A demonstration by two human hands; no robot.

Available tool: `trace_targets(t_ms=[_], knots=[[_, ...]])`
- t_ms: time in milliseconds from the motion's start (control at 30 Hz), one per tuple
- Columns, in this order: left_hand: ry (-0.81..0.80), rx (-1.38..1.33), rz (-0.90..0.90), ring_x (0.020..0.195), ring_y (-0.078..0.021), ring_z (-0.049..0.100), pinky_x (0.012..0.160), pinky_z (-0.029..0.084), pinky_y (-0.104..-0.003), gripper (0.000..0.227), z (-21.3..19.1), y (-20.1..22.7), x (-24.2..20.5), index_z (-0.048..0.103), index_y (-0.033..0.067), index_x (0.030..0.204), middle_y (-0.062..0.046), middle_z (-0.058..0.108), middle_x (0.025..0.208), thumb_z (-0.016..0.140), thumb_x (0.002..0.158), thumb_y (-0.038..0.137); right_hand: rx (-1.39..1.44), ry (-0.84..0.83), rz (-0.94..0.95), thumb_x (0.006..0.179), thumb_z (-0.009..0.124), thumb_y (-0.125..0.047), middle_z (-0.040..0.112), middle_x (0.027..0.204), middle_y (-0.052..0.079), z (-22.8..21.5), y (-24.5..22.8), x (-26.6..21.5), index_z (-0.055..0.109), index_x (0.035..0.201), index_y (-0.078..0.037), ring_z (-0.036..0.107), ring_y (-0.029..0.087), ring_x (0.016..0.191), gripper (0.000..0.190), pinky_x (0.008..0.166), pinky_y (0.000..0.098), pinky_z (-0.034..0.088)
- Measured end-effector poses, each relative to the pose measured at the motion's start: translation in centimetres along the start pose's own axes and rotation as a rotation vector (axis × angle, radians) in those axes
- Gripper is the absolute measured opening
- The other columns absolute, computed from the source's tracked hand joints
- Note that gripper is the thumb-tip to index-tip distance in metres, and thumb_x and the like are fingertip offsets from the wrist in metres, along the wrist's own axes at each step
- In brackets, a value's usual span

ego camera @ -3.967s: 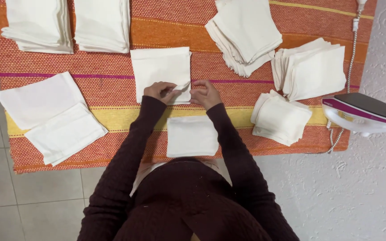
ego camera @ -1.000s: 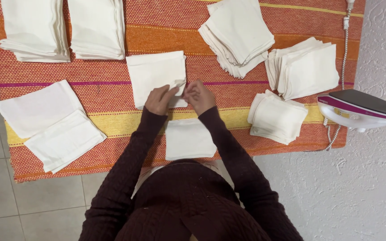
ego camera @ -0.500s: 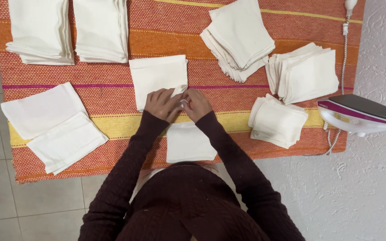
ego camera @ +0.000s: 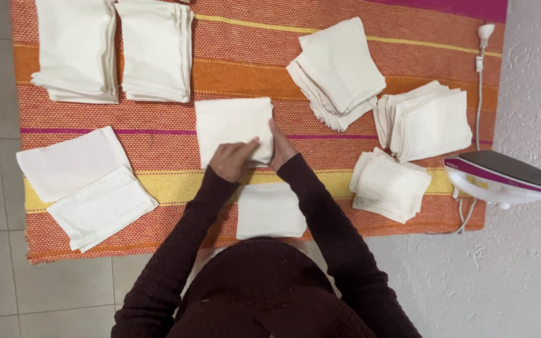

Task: Folding and organizing small square fabric pieces on a workstation.

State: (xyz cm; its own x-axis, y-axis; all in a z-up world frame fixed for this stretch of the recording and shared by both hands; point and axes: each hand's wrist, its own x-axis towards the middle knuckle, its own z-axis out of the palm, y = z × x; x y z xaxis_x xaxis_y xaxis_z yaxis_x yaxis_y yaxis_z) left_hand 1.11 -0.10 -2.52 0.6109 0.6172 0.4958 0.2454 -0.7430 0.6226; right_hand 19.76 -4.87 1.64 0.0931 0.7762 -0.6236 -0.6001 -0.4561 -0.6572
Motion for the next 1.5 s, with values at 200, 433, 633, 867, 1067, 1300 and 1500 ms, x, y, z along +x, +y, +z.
trace_targets(t_ms=[200,433,633,867,1067,1300,1500], knots=[[0.056,-0.095,-0.031,0.106,-0.0261,0.068,0.097,0.052,-0.041,0.047,-4.1,1.1,0.4,0.070,0.0152,0.128,-0.007,0.074,0.113,0.071,0.093,0.047,-0.112,0.125,-0.108,0.099,0.071,-0.023,0.073,0.107,0.020,-2.2,-0.9,3.3,0.055,0.135,-0.001,0.075,0.031,0.094,0.045,0.085,0.0434,0.064],[-0.337,0.373,-0.263,0.155,-0.0378,0.018,0.124,0.008,-0.062,0.053,-6.3,-0.3,0.1,0.046,0.0204,0.154,-0.011,0.030,0.167,0.049,0.105,0.040,-0.457,0.088,-0.555,0.099,0.067,-0.022,0.056,0.142,0.025,-0.2,-12.4,10.5,0.034,0.154,-0.002,0.056,0.036,0.129,0.067,0.110,0.0518,0.050],[-0.218,0.216,-0.452,0.153,-0.0402,0.025,0.125,0.017,-0.056,0.061,-6.8,-0.1,1.0,0.041,0.0038,0.150,-0.024,0.029,0.164,0.055,0.099,0.034,-0.422,0.053,-0.609,0.093,0.072,-0.025,0.058,0.143,0.026,0.3,-16.6,17.1,0.040,0.148,-0.002,0.059,0.038,0.131,0.067,0.114,0.0539,0.048],[-0.056,0.192,-0.697,0.124,-0.0339,0.047,0.109,0.037,-0.052,0.065,-6.2,-0.9,4.5,0.044,0.0019,0.144,-0.019,0.053,0.131,0.072,0.088,0.020,-0.392,0.297,-0.430,0.086,0.071,-0.008,0.059,0.141,0.026,-3.4,-11.0,16.2,0.037,0.149,-0.003,0.065,0.033,0.123,0.072,0.094,0.0365,0.063],[0.013,-0.033,-0.828,0.114,-0.0300,0.054,0.100,0.041,-0.044,0.081,-2.4,-4.4,3.7,0.047,0.0200,0.150,-0.006,0.062,0.129,0.087,0.080,0.014,-0.899,0.330,-0.535,0.074,0.086,-0.009,0.070,0.111,0.016,-4.7,-3.3,7.1,0.060,0.125,-0.009,0.072,0.036,0.101,0.057,0.082,0.0435,0.064],[0.060,-0.076,-0.513,0.090,-0.0212,0.069,0.084,0.056,-0.034,0.023,-2.1,-4.1,2.0,0.072,0.0231,0.096,0.005,0.068,0.094,0.071,0.091,0.001,-1.107,0.360,-0.545,0.085,0.082,-0.016,0.060,0.135,0.023,0.0,-0.2,3.7,0.043,0.146,-0.009,0.063,0.046,0.118,0.073,0.098,0.0566,0.055],[0.119,-0.140,-0.707,0.078,-0.0428,0.072,0.067,0.060,-0.049,0.048,-3.9,-0.4,7.0,0.052,0.0217,0.144,-0.022,0.073,0.099,0.070,0.101,0.009,-0.882,0.343,-0.458,0.089,0.079,-0.008,0.067,0.115,0.021,-1.3,-5.0,0.4,0.042,0.149,-0.017,0.072,0.046,0.098,0.071,0.084,0.0491,0.064]])
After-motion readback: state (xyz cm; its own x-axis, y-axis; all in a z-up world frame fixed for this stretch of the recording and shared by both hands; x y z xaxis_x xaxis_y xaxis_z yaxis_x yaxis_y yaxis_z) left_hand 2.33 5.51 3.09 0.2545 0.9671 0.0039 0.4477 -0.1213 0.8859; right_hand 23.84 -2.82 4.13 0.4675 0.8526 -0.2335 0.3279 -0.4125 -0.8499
